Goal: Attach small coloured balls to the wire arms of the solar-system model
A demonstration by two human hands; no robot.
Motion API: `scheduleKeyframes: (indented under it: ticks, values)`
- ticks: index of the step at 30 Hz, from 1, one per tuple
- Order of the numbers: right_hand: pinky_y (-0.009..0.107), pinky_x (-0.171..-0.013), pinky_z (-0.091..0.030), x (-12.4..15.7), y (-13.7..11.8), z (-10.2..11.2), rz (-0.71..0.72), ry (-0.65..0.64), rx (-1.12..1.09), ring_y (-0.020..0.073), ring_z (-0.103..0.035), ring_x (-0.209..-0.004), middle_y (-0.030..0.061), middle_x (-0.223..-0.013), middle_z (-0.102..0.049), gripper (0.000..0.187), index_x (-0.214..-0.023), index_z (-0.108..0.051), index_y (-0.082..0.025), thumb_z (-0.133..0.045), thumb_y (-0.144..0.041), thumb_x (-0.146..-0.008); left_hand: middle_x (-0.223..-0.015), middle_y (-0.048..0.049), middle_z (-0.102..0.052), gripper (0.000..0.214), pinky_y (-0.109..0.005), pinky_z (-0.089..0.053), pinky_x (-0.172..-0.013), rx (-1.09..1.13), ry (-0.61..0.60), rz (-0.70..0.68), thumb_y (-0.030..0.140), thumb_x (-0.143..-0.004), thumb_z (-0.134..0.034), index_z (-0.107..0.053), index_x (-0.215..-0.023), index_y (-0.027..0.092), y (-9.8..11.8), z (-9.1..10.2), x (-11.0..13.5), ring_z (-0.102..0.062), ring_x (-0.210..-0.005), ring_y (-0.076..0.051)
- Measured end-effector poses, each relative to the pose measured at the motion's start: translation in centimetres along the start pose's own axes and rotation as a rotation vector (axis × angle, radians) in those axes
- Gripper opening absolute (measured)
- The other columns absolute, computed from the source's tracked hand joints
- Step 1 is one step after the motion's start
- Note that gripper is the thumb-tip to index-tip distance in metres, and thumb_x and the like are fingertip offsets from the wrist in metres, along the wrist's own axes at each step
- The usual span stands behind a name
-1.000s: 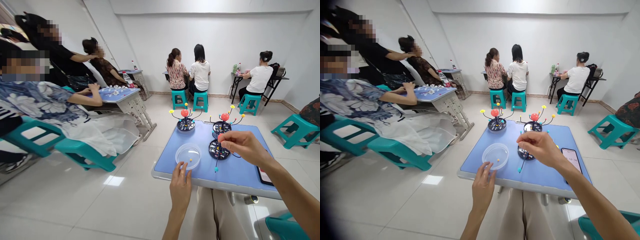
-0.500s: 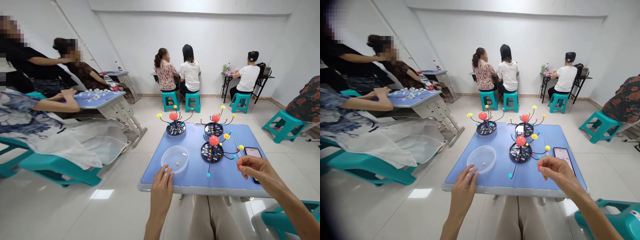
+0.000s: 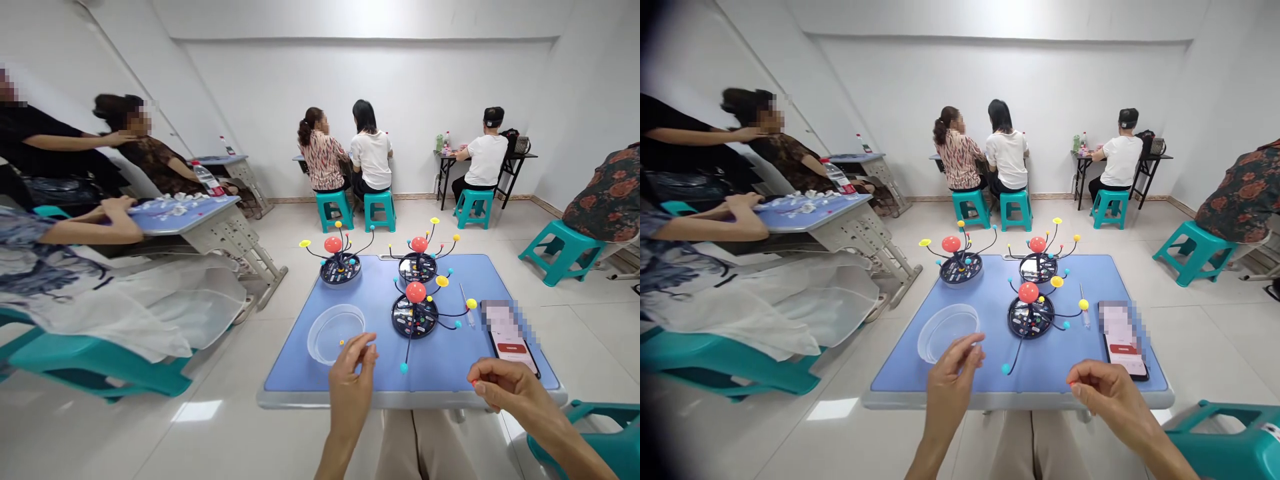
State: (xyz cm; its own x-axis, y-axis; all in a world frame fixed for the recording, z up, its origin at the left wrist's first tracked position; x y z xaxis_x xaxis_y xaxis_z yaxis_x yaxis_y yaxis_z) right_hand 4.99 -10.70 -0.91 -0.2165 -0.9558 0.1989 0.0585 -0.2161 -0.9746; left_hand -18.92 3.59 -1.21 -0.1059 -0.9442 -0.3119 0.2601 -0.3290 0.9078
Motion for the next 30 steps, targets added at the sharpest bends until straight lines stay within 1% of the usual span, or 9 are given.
scheduleKeyframes:
  ticks: [5, 9, 12, 15, 18, 20, 22, 26, 30]
  values:
    - [0.026, -0.056, -0.04, -0.1, -1.1, -0.3, -0.007, -0.029, 0.048, 0.0132, -0.046, -0.062, 0.0023, -0.071, -0.054, 0.03, -0.079, -0.07, -0.017, -0.067, -0.047, -0.079, -0.098, -0.0078, -0.071, 0.028, -0.029, -0.057, -0.065, 0.074, -0.055, 0.06, 0.034, -0.084, -0.055, -0.068, -0.103, 0.018, -0.7, -4.1, -2.7, -0.066, -0.071, -0.016]
    - [0.026, -0.056, -0.04, -0.6, -2.5, -0.3, 0.033, -0.022, 0.115, 0.0125, -0.046, -0.06, 0.0016, -0.07, -0.055, 0.026, -0.08, -0.069, -0.018, -0.066, -0.044, -0.079, -0.099, -0.0088, -0.071, 0.034, -0.031, -0.055, -0.068, 0.071, -0.101, 0.125, 0.026, -0.081, -0.057, -0.065, -0.111, 0.015, -2.0, -6.4, -4.3, -0.065, -0.072, -0.016]
    - [0.026, -0.056, -0.041, -1.4, -4.4, -0.1, 0.082, -0.023, 0.183, 0.0122, -0.046, -0.059, 0.0012, -0.069, -0.055, 0.025, -0.08, -0.069, -0.019, -0.065, -0.043, -0.08, -0.102, -0.0091, -0.071, 0.036, -0.032, -0.055, -0.072, 0.069, -0.087, 0.116, 0.014, -0.078, -0.052, -0.065, -0.112, 0.015, -2.4, -6.9, -5.2, -0.065, -0.074, -0.015]
    - [0.025, -0.054, -0.041, -3.0, -7.6, 0.0, 0.149, -0.05, 0.258, 0.0124, -0.047, -0.059, 0.0016, -0.068, -0.056, 0.027, -0.081, -0.07, -0.019, -0.065, -0.045, -0.08, -0.106, -0.0097, -0.069, 0.033, -0.032, -0.054, -0.076, 0.092, 0.014, 0.09, 0.013, -0.079, -0.05, -0.066, -0.107, 0.016, -2.3, -6.4, -6.8, -0.065, -0.08, -0.016]
    - [0.026, -0.054, -0.04, -5.9, -11.4, 0.0, 0.217, -0.069, 0.352, 0.0124, -0.047, -0.058, 0.0017, -0.067, -0.058, 0.029, -0.082, -0.071, -0.018, -0.067, -0.047, -0.078, -0.098, -0.0087, -0.07, 0.026, -0.03, -0.053, -0.074, 0.211, 0.075, 0.164, 0.02, -0.082, -0.053, -0.068, -0.103, 0.016, -2.7, -6.5, -8.8, -0.065, -0.08, -0.016]
    - [0.026, -0.052, -0.039, -8.6, -13.4, -0.2, 0.261, -0.079, 0.389, 0.0122, -0.047, -0.056, 0.0009, -0.064, -0.057, 0.031, -0.083, -0.071, -0.017, -0.067, -0.046, -0.077, -0.087, -0.0075, -0.07, 0.023, -0.028, -0.052, -0.071, 0.348, 0.039, 0.247, 0.021, -0.081, -0.055, -0.071, -0.096, 0.015, -3.1, -7.7, -10.2, -0.064, -0.075, -0.015]
    - [0.026, -0.053, -0.039, -11.5, -14.7, -0.7, 0.311, -0.076, 0.422, 0.0124, -0.047, -0.056, 0.0004, -0.062, -0.056, 0.029, -0.082, -0.071, -0.015, -0.067, -0.043, -0.076, -0.078, -0.0065, -0.069, 0.019, -0.025, -0.051, -0.067, 0.423, 0.011, 0.283, 0.021, -0.079, -0.058, -0.073, -0.089, 0.014, -3.3, -8.7, -11.5, -0.062, -0.069, -0.014]
    - [0.025, -0.052, -0.04, -17.1, -14.7, -2.3, 0.32, -0.131, 0.478, 0.0119, -0.05, -0.054, -0.0008, -0.059, -0.058, 0.021, -0.076, -0.069, -0.015, -0.066, -0.035, -0.071, -0.068, -0.0044, -0.067, 0.015, -0.021, -0.047, -0.057, 0.491, -0.02, 0.308, 0.019, -0.074, -0.061, -0.074, -0.079, 0.013, -3.8, -10.3, -13.0, -0.057, -0.059, -0.011]
    - [0.025, -0.05, -0.04, -20.6, -13.6, -2.8, 0.291, -0.108, 0.553, 0.0126, -0.05, -0.05, -0.002, -0.051, -0.055, 0.018, -0.073, -0.069, -0.015, -0.064, -0.031, -0.066, -0.065, -0.0041, -0.067, 0.015, -0.02, -0.043, -0.052, 0.526, -0.042, 0.326, 0.018, -0.073, -0.06, -0.074, -0.075, 0.012, -4.6, -11.3, -13.5, -0.054, -0.054, -0.009]
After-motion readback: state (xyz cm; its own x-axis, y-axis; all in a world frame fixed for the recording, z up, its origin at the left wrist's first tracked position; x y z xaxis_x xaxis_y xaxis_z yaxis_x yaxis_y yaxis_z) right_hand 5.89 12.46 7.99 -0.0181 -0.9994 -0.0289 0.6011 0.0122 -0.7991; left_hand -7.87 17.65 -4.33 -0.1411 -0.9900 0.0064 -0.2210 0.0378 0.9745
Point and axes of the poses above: each hand's wrist, its own x-axis away from the middle knuckle, its own z-axis out of the back of the hand, y = z × x, the point moved 8 cm from there along -x, towards the middle knuckle
